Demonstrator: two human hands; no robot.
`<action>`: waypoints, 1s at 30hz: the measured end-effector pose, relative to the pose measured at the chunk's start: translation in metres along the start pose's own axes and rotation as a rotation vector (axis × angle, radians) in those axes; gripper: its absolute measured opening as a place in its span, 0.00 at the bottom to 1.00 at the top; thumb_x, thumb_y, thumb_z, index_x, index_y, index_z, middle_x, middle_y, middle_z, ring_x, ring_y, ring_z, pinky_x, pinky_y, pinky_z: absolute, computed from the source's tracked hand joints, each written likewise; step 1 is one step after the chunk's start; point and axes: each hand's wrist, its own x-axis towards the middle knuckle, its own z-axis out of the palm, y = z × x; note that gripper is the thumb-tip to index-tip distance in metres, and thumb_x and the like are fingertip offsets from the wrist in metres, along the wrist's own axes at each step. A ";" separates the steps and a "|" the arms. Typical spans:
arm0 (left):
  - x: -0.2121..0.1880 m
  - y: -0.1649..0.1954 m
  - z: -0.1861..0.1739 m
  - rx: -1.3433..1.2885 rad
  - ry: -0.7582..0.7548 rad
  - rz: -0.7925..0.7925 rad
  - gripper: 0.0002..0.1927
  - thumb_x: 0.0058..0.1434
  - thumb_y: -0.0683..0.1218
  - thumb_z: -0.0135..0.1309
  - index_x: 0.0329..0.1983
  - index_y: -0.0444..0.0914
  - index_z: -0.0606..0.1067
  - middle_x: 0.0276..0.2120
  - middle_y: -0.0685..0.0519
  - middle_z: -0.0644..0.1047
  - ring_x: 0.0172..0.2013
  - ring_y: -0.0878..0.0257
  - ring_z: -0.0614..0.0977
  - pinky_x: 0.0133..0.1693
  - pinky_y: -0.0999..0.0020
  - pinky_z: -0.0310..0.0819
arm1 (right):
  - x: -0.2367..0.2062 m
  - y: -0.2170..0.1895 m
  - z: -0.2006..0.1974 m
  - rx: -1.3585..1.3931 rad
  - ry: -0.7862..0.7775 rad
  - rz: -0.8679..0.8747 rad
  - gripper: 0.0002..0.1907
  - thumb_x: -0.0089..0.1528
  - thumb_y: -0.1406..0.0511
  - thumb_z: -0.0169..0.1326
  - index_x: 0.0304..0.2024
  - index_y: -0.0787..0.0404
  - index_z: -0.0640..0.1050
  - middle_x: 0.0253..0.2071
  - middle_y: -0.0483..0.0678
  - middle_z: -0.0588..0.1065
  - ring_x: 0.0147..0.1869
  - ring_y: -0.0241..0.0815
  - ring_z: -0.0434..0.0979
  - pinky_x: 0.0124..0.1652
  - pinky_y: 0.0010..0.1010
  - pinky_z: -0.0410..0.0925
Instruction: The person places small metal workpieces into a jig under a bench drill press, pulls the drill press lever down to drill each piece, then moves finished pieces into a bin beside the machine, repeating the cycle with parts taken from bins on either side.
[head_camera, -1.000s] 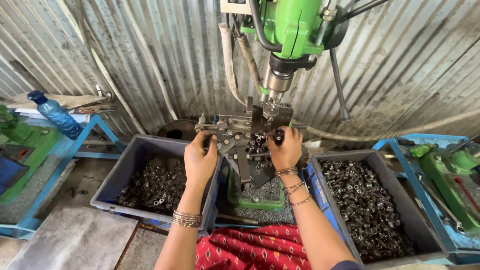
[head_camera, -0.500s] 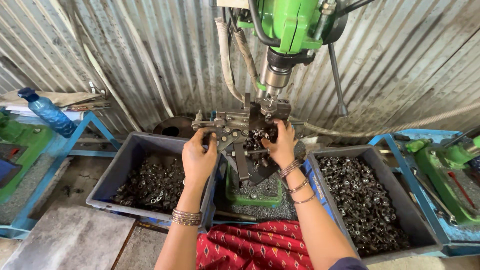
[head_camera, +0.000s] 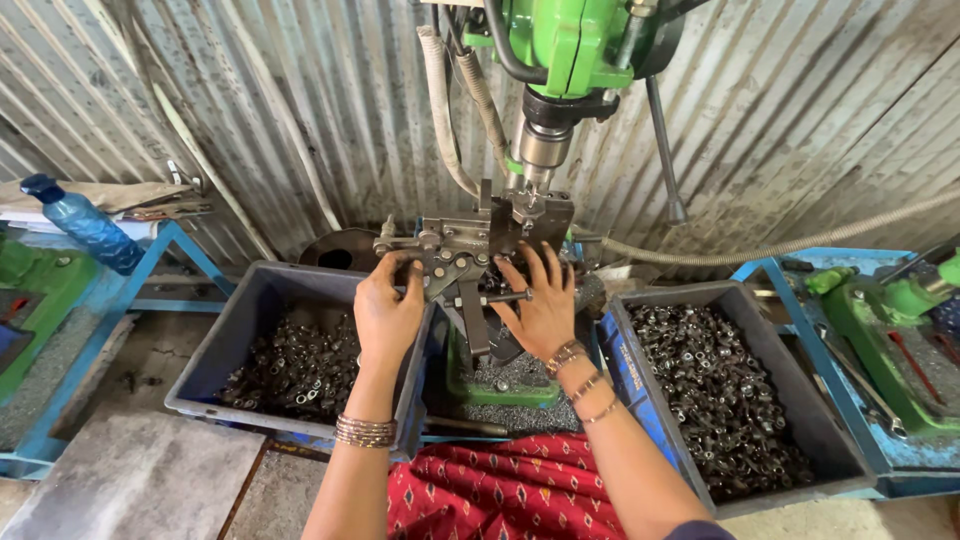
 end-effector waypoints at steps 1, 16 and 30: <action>0.000 0.000 -0.001 0.002 0.002 0.001 0.11 0.64 0.47 0.56 0.45 0.37 0.79 0.31 0.45 0.82 0.21 0.55 0.80 0.28 0.63 0.72 | 0.003 -0.001 0.001 -0.001 -0.017 0.008 0.30 0.62 0.45 0.53 0.66 0.43 0.72 0.70 0.52 0.63 0.77 0.60 0.55 0.68 0.66 0.49; 0.003 -0.007 -0.001 0.005 -0.001 0.016 0.11 0.65 0.46 0.56 0.45 0.36 0.79 0.31 0.44 0.82 0.21 0.53 0.79 0.28 0.62 0.70 | -0.028 0.088 -0.020 0.259 0.101 0.304 0.24 0.64 0.67 0.59 0.63 0.52 0.74 0.68 0.50 0.72 0.72 0.50 0.70 0.70 0.50 0.58; -0.008 0.004 -0.004 0.132 0.248 0.377 0.11 0.64 0.41 0.58 0.49 0.35 0.76 0.41 0.44 0.80 0.42 0.46 0.81 0.43 0.56 0.75 | -0.141 0.154 -0.036 0.279 0.070 0.429 0.23 0.62 0.64 0.58 0.60 0.62 0.74 0.59 0.60 0.74 0.64 0.61 0.74 0.60 0.42 0.67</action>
